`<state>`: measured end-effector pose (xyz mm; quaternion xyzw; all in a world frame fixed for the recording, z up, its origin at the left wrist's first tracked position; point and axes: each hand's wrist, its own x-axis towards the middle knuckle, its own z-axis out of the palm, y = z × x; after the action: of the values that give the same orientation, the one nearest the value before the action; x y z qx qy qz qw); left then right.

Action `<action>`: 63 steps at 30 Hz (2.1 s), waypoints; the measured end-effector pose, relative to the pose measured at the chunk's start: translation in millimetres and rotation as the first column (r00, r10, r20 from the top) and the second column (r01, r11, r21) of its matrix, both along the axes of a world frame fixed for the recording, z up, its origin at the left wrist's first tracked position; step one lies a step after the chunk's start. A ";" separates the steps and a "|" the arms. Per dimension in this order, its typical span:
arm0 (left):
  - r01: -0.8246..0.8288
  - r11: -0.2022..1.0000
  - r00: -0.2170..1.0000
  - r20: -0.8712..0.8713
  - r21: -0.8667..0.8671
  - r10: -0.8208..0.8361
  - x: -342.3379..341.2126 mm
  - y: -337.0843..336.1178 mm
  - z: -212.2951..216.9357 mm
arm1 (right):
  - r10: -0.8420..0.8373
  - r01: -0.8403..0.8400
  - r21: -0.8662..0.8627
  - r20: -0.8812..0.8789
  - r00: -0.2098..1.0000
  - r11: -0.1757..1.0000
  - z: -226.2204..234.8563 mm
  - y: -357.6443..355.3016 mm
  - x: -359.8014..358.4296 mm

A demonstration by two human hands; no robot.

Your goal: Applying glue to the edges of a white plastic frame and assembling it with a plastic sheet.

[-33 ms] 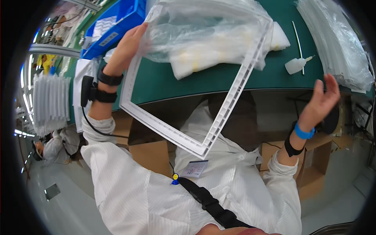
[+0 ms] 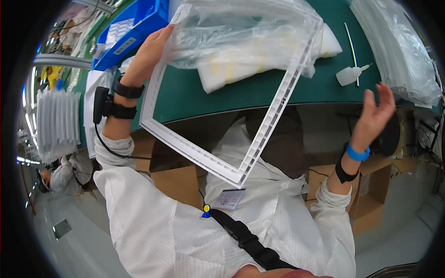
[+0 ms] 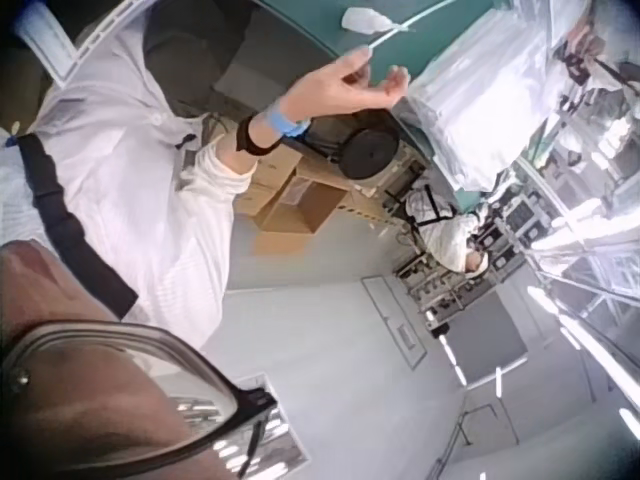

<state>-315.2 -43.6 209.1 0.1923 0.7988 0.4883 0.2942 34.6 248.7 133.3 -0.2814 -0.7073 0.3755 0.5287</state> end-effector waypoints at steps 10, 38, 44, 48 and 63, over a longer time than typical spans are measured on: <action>-0.040 0.999 0.997 0.063 -0.004 0.040 -20.5 20.4 -37.4 | -0.003 0.025 -0.064 0.317 0.948 0.998 -28.3 6.4 -27.1; -0.165 0.985 0.974 0.148 -0.049 0.171 -7.0 23.7 -32.2 | 0.679 -0.673 -0.142 0.304 0.668 0.726 35.8 -25.2 21.2; -0.182 0.982 0.975 0.117 -0.055 0.188 -4.8 15.8 -29.1 | 0.631 -0.747 -0.070 0.592 0.502 0.661 71.6 -15.5 6.8; -0.155 0.987 0.976 0.148 -0.035 0.159 -6.8 27.1 -28.7 | 0.718 -0.796 -0.054 0.472 0.512 0.603 88.1 -8.7 -1.4; -0.151 0.988 0.977 0.149 -0.041 0.156 -4.8 17.5 -28.4 | 0.719 -0.822 -0.026 0.501 0.482 0.569 85.8 -12.6 -9.3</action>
<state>-320.0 -26.1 180.7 0.0880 0.7937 0.5108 0.3183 25.3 236.1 219.1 0.0482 -0.8965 0.4155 0.1460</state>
